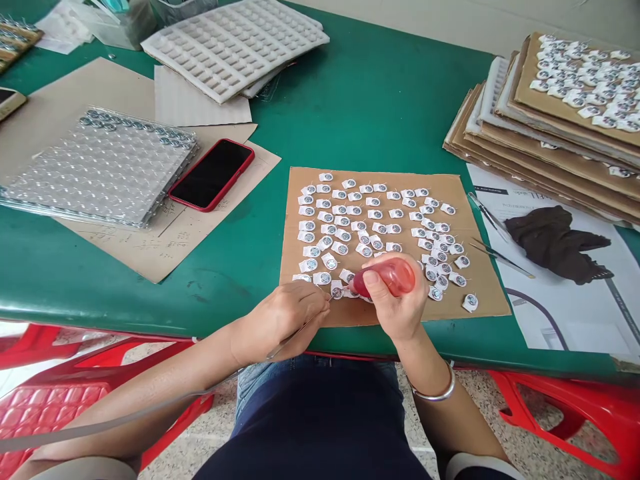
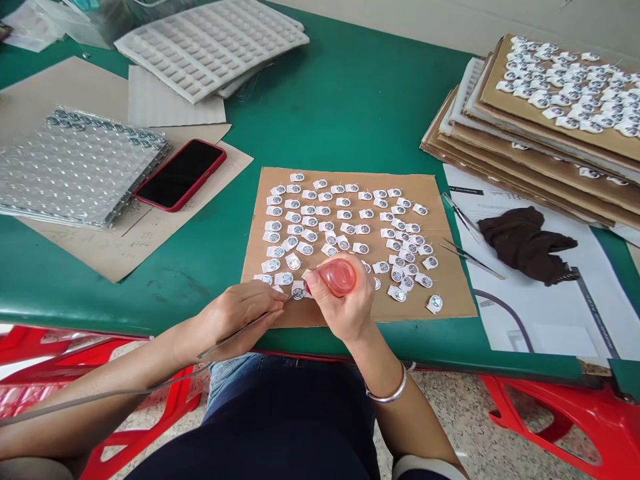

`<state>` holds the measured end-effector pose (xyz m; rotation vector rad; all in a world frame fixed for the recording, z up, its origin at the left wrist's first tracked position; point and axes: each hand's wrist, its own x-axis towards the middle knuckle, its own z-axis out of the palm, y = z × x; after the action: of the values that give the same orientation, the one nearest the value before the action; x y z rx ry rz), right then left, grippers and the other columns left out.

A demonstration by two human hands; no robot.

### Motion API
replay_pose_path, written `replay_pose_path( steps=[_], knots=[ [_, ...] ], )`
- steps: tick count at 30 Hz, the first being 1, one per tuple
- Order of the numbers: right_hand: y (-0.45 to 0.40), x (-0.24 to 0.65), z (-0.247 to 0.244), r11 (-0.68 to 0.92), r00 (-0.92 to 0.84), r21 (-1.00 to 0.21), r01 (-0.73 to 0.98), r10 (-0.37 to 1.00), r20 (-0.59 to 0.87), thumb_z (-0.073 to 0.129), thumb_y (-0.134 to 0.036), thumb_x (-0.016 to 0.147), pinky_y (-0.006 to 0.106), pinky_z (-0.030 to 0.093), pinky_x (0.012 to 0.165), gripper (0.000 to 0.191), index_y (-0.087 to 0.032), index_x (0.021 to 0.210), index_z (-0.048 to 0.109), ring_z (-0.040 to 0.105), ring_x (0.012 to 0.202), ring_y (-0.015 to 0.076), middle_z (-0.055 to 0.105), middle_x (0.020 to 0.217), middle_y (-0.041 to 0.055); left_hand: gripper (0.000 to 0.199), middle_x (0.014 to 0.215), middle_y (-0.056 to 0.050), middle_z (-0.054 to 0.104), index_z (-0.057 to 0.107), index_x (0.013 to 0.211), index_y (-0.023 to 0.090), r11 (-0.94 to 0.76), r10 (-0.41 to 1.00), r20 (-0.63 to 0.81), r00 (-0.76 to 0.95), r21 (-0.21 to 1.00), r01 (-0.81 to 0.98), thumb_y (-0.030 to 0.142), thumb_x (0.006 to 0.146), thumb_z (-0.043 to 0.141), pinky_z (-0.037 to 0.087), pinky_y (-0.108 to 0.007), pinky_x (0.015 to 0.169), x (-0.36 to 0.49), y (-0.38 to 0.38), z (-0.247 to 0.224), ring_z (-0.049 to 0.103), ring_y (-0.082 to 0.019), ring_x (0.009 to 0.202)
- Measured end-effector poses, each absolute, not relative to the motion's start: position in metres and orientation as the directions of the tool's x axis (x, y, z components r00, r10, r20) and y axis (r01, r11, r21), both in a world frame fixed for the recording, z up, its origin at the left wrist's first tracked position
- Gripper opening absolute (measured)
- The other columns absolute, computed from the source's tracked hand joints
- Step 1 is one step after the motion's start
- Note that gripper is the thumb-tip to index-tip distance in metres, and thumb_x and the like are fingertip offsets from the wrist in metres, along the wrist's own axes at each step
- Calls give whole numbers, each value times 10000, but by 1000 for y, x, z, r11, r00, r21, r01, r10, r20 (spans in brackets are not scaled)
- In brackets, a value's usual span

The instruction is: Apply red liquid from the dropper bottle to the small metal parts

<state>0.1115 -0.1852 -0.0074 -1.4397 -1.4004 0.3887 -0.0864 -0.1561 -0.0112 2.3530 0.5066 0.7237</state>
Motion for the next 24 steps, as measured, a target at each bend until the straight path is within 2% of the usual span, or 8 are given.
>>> replay_pose_path(
  steps=[13,24],
  knots=[
    [-188,112,-9,250,238,-810,531,873,426,675,-290,731,331,537,661,158,-205,822,579,634,710,170,655,751,20,147,757,-81,637,546,783,161,-729,518,375,769,664,168,134,882,441,530,-312,701,-85,-157,-12,639,-186,760],
    [-190,113,-8,280,186,-791,544,879,439,662,-302,738,327,542,638,150,-201,814,581,638,704,174,654,742,24,194,709,-67,598,498,710,160,-688,520,275,808,696,206,134,884,415,496,-300,679,-86,-155,-4,601,-171,712]
  ],
)
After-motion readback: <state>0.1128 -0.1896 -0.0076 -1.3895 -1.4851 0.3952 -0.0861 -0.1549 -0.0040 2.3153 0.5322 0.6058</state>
